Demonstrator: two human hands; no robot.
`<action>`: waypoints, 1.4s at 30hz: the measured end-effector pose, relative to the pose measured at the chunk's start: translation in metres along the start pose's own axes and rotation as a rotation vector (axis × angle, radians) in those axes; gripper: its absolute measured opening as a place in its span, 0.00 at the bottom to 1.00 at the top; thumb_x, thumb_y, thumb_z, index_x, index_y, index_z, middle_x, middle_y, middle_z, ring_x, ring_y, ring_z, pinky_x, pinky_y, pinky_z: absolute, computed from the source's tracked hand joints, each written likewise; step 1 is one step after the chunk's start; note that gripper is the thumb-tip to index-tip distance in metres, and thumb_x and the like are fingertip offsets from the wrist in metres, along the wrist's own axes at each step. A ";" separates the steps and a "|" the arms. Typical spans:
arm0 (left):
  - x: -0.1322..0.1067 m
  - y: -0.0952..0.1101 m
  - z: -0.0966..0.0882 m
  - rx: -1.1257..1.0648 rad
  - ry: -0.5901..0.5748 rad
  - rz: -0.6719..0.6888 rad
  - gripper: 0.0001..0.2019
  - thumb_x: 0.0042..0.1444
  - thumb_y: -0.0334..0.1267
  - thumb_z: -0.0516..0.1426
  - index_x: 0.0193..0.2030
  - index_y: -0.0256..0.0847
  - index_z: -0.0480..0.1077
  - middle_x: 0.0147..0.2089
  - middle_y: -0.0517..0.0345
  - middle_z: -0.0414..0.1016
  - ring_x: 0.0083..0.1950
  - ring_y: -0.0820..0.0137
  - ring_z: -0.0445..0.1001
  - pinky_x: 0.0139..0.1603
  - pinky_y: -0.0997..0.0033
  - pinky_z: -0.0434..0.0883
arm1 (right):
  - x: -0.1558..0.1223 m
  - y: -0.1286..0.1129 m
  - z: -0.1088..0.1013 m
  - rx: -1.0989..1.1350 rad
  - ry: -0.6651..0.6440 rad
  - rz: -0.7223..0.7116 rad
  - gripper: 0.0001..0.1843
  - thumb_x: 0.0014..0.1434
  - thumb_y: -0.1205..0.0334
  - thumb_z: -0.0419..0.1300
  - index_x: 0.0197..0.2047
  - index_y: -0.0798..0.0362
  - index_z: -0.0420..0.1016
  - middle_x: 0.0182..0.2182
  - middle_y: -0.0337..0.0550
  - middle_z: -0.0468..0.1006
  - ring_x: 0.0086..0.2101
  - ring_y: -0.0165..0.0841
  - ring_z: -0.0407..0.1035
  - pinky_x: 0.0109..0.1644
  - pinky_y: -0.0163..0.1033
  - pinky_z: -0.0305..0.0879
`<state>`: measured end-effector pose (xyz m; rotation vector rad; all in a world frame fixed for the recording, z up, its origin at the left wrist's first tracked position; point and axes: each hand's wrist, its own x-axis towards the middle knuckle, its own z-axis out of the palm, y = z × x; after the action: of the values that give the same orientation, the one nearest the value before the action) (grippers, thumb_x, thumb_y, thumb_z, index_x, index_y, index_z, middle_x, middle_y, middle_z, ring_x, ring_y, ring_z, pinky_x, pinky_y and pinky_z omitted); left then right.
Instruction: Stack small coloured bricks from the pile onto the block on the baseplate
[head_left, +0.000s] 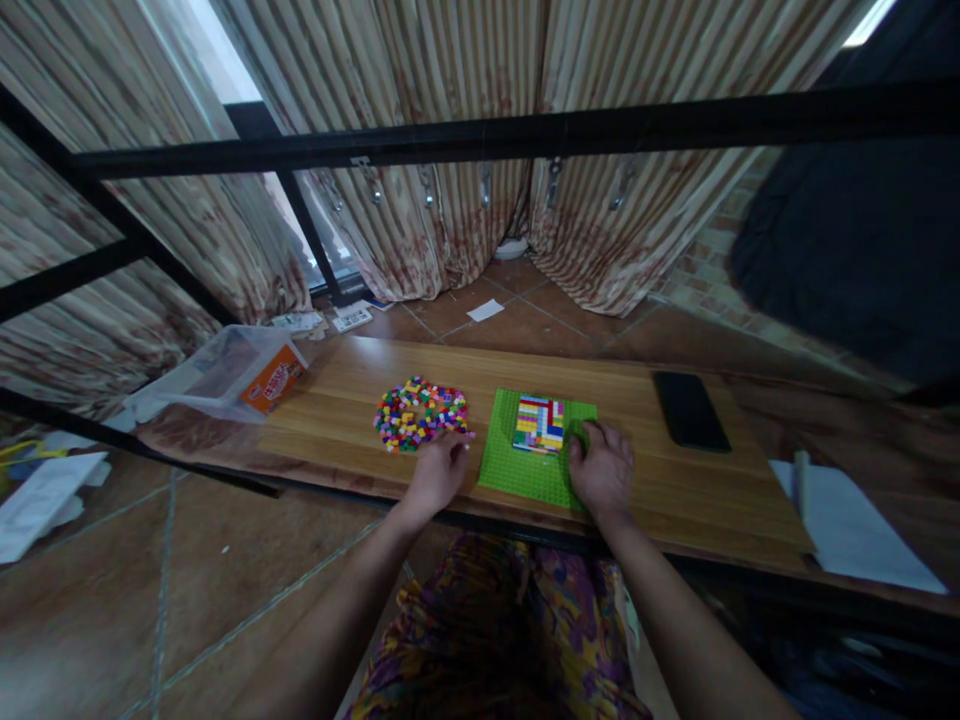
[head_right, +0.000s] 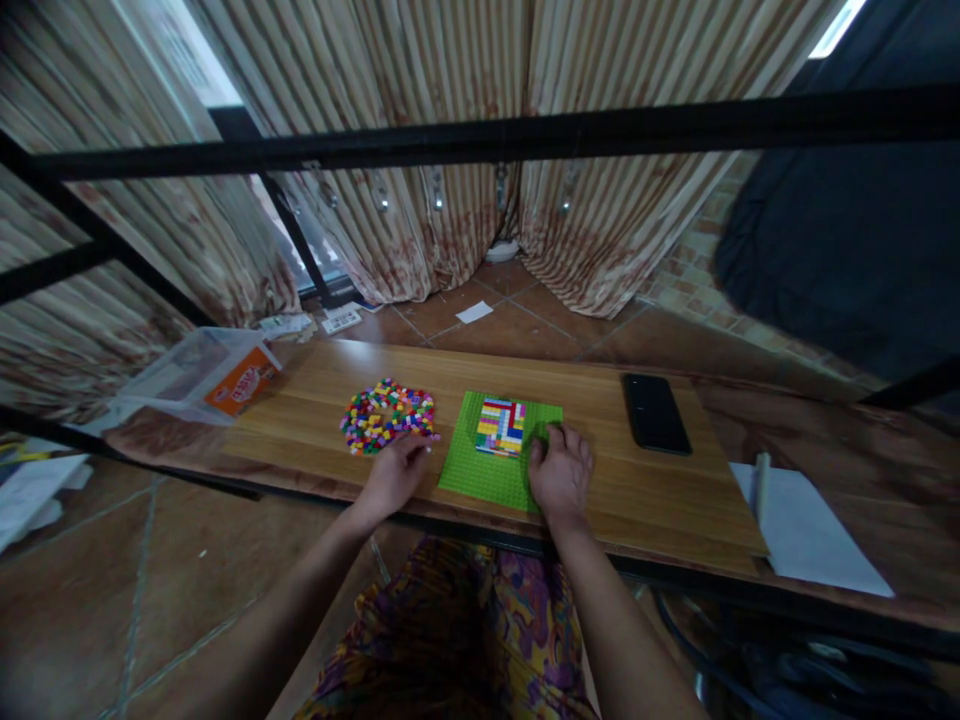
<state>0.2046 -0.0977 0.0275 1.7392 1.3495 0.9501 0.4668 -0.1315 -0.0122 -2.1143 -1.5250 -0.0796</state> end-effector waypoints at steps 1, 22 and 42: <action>-0.002 0.000 0.003 0.089 -0.004 0.046 0.11 0.57 0.31 0.55 0.42 0.42 0.78 0.47 0.49 0.79 0.47 0.64 0.76 0.57 0.60 0.70 | 0.000 0.000 0.000 0.000 -0.002 0.001 0.22 0.65 0.56 0.50 0.55 0.58 0.72 0.54 0.57 0.72 0.54 0.47 0.62 0.60 0.52 0.57; -0.005 -0.004 -0.001 0.110 0.067 0.115 0.09 0.58 0.30 0.56 0.39 0.44 0.78 0.47 0.51 0.79 0.50 0.64 0.76 0.57 0.62 0.69 | 0.000 0.002 0.003 0.018 0.030 -0.006 0.21 0.64 0.56 0.49 0.54 0.55 0.73 0.53 0.55 0.72 0.53 0.46 0.63 0.59 0.52 0.57; -0.017 0.007 0.007 -0.444 0.106 -0.363 0.06 0.48 0.38 0.61 0.33 0.40 0.72 0.29 0.61 0.75 0.29 0.72 0.74 0.33 0.72 0.69 | 0.000 -0.001 0.001 0.030 0.004 0.007 0.22 0.64 0.56 0.49 0.54 0.57 0.73 0.54 0.57 0.72 0.55 0.47 0.62 0.60 0.53 0.57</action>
<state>0.2109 -0.1161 0.0286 1.0831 1.3378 1.0447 0.4663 -0.1306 -0.0124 -2.0951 -1.5069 -0.0574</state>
